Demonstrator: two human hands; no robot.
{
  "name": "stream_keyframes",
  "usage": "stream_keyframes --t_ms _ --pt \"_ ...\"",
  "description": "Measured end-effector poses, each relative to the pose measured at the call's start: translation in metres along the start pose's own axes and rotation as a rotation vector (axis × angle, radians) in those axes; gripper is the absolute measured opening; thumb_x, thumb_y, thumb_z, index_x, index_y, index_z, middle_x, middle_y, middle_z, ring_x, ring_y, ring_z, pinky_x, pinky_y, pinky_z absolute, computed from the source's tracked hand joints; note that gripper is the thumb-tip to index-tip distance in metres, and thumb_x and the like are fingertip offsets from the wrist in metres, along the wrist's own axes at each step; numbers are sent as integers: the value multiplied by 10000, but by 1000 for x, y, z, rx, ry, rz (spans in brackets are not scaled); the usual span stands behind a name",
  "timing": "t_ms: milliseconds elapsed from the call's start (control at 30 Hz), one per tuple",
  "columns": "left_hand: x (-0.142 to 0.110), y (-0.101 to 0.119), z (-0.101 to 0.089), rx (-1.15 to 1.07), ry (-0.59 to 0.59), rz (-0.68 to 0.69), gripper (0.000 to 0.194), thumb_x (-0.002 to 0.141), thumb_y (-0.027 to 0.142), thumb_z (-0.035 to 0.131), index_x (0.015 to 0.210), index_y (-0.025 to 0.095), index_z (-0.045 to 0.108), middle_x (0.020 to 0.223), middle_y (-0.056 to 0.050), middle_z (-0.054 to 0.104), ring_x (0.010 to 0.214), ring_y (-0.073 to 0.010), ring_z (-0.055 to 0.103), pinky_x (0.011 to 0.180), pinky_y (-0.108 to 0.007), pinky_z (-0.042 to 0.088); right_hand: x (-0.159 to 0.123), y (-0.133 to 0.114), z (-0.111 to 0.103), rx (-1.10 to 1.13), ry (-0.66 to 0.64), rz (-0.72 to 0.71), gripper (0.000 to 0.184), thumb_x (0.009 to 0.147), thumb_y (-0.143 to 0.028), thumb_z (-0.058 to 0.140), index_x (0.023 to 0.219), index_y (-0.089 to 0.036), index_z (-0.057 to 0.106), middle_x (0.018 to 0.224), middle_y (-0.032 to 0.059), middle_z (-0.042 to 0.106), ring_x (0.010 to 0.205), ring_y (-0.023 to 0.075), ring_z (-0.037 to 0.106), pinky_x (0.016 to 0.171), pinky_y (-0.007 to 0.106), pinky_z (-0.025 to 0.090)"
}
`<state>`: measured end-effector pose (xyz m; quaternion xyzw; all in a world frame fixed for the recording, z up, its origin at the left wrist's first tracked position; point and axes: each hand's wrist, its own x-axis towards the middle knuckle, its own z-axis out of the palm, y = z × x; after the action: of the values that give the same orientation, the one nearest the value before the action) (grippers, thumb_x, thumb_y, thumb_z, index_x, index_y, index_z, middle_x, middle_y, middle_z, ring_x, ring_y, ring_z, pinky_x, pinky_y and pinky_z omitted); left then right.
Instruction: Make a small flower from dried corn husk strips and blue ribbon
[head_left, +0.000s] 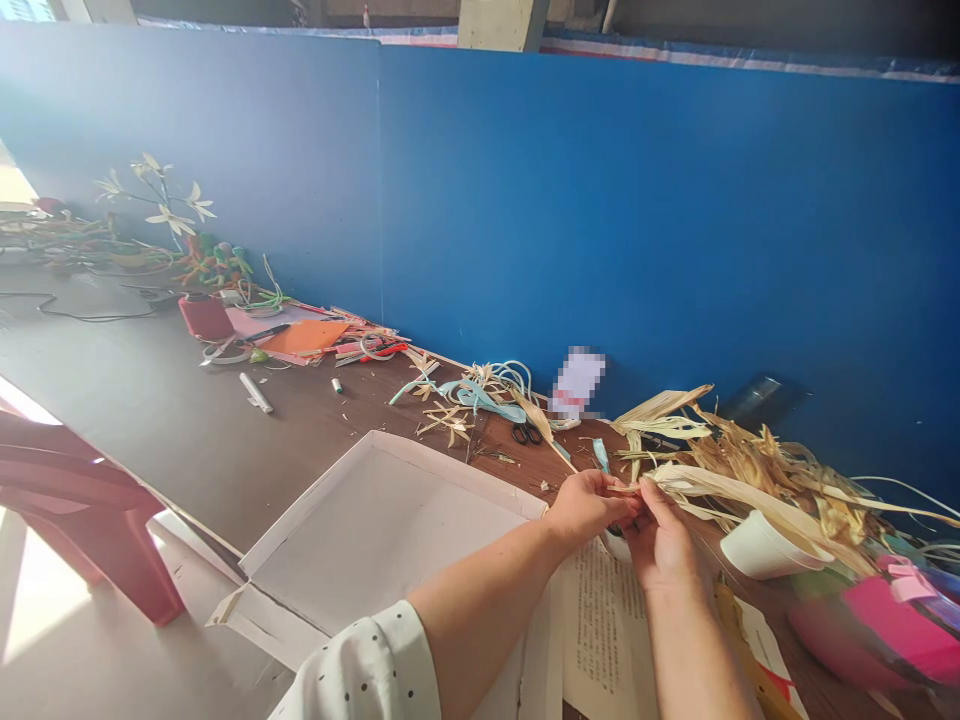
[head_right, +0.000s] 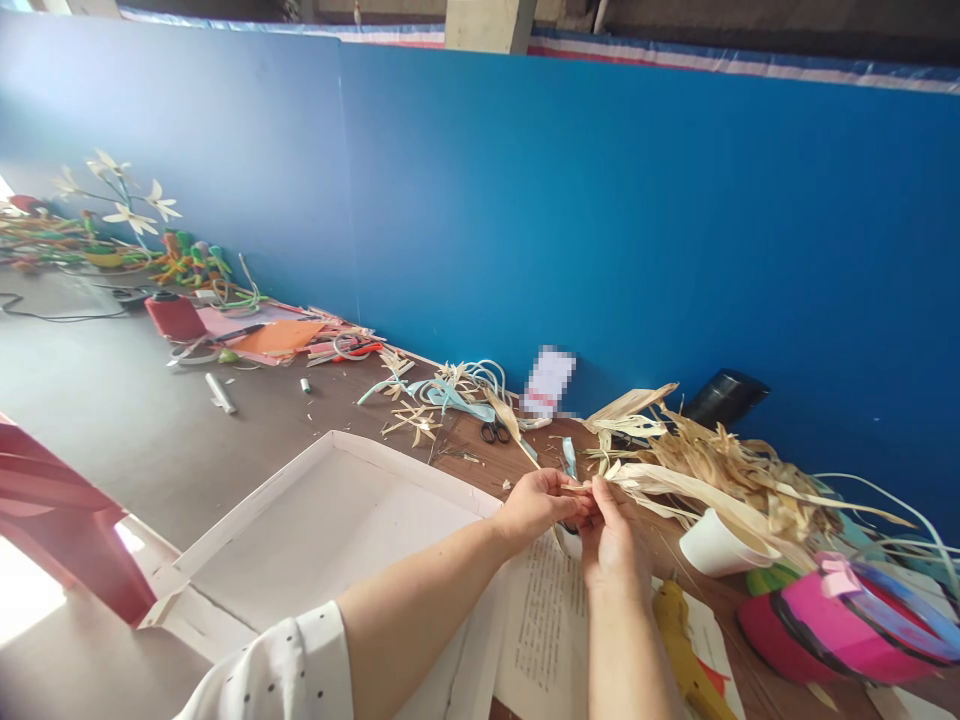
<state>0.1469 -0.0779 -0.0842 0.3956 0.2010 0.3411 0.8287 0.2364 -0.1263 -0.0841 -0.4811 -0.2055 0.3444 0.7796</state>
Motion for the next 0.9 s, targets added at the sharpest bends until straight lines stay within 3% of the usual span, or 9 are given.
stream_keyframes --t_ms 400,567,667,767,900 --pt "-2 -1 -2 -34 8 45 475 498 440 824 713 103 568 608 -8 598 561 -81 564 645 -245 463 -1 3 3 -60 70 -33 354 524 -337 837 762 -169 637 705 -9 636 583 122 561 505 238 433" --pt "-2 -1 -1 -84 45 54 457 471 397 837 702 114 562 599 2 598 550 -80 560 643 -248 473 -1 3 4 -71 72 -31 356 518 -353 836 756 -184 634 730 -10 641 600 127 568 507 240 438" --pt "0 -2 -1 -71 64 45 373 538 325 810 709 115 553 603 2 595 548 -76 560 629 -237 475 -2 3 5 -111 92 -51 372 511 -390 836 756 -190 640 735 -3 647 606 136 569 519 250 443" --pt "2 -4 -2 81 144 33 260 608 178 730 785 129 546 620 21 574 518 -75 541 573 -225 460 -3 1 3 -284 168 -168 401 554 -467 808 820 -202 668 792 19 674 678 167 597 590 275 464" --pt "0 -6 -4 417 275 160 351 619 77 615 957 158 564 787 -7 586 574 -82 526 567 -212 442 -6 -1 2 -571 206 -346 441 618 -566 741 852 -197 678 842 55 691 797 217 623 723 311 468"
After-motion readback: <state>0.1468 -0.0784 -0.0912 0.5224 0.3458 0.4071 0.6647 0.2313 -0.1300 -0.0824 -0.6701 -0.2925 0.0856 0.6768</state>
